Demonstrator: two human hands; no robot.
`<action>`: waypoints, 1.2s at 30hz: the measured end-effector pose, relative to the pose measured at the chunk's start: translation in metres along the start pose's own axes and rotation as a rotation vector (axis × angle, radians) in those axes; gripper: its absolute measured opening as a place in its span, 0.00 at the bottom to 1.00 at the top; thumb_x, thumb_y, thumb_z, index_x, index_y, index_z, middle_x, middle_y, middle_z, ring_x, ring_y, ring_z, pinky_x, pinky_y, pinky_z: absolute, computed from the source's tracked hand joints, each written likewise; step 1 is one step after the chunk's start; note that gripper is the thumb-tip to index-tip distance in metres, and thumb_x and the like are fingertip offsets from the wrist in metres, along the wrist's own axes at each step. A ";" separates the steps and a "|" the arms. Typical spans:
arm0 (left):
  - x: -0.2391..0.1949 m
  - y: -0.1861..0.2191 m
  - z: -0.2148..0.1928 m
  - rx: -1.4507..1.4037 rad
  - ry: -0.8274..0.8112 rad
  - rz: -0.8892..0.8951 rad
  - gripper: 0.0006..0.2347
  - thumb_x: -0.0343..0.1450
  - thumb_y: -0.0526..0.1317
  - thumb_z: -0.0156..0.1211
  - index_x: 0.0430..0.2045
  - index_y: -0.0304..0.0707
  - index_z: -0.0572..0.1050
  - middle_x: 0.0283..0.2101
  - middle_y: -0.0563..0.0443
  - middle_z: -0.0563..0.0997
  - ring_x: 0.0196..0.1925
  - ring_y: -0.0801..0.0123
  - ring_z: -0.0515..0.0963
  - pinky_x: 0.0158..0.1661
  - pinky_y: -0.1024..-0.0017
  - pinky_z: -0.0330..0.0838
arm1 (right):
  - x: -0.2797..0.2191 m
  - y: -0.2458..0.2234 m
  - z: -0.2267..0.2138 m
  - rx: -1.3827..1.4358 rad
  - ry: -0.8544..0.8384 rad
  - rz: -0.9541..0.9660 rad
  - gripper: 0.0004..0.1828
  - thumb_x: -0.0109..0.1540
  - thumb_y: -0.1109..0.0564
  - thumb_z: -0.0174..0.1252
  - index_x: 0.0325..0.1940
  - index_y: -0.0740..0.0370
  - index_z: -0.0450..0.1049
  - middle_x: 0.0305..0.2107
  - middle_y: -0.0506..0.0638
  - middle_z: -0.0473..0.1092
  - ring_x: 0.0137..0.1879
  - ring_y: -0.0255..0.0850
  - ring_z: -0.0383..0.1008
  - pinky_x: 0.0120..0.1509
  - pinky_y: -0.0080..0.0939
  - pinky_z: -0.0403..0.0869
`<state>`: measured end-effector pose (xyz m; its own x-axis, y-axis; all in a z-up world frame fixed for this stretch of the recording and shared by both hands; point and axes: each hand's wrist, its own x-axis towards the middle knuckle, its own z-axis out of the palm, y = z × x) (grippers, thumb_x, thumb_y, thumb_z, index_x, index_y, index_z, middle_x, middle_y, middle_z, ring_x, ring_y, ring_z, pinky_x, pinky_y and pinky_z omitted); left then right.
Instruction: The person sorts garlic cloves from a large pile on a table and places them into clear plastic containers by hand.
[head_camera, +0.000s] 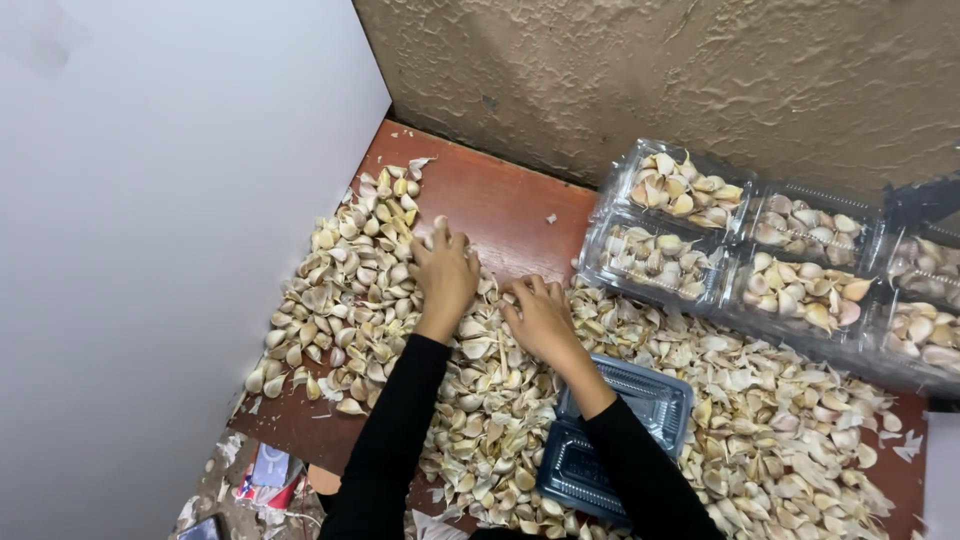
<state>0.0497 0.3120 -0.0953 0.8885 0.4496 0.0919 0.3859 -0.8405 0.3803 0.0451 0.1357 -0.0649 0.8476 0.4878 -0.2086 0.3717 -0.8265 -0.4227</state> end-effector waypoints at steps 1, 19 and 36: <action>-0.006 0.004 -0.001 0.000 0.004 0.000 0.10 0.68 0.45 0.60 0.39 0.48 0.78 0.62 0.50 0.68 0.58 0.38 0.64 0.43 0.37 0.72 | -0.005 -0.004 -0.007 -0.001 0.003 -0.003 0.15 0.66 0.43 0.51 0.56 0.38 0.73 0.55 0.50 0.66 0.60 0.58 0.66 0.60 0.62 0.67; -0.060 -0.035 -0.100 -0.160 0.263 -0.348 0.17 0.74 0.42 0.54 0.59 0.49 0.71 0.67 0.38 0.63 0.71 0.35 0.54 0.61 0.30 0.49 | 0.030 -0.034 -0.027 0.199 0.001 -0.177 0.27 0.64 0.44 0.56 0.68 0.40 0.67 0.67 0.58 0.60 0.70 0.71 0.59 0.67 0.80 0.59; -0.055 -0.031 -0.037 -0.463 -0.004 -0.358 0.12 0.75 0.47 0.44 0.43 0.51 0.76 0.53 0.46 0.71 0.51 0.31 0.76 0.55 0.44 0.69 | 0.098 -0.029 0.054 0.439 -0.228 -0.110 0.25 0.70 0.37 0.40 0.60 0.48 0.74 0.54 0.63 0.73 0.64 0.69 0.67 0.70 0.69 0.63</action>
<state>-0.0202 0.3252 -0.0778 0.7242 0.6791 -0.1195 0.5144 -0.4166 0.7496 0.0970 0.2232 -0.1211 0.6896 0.6551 -0.3087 0.2184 -0.5946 -0.7738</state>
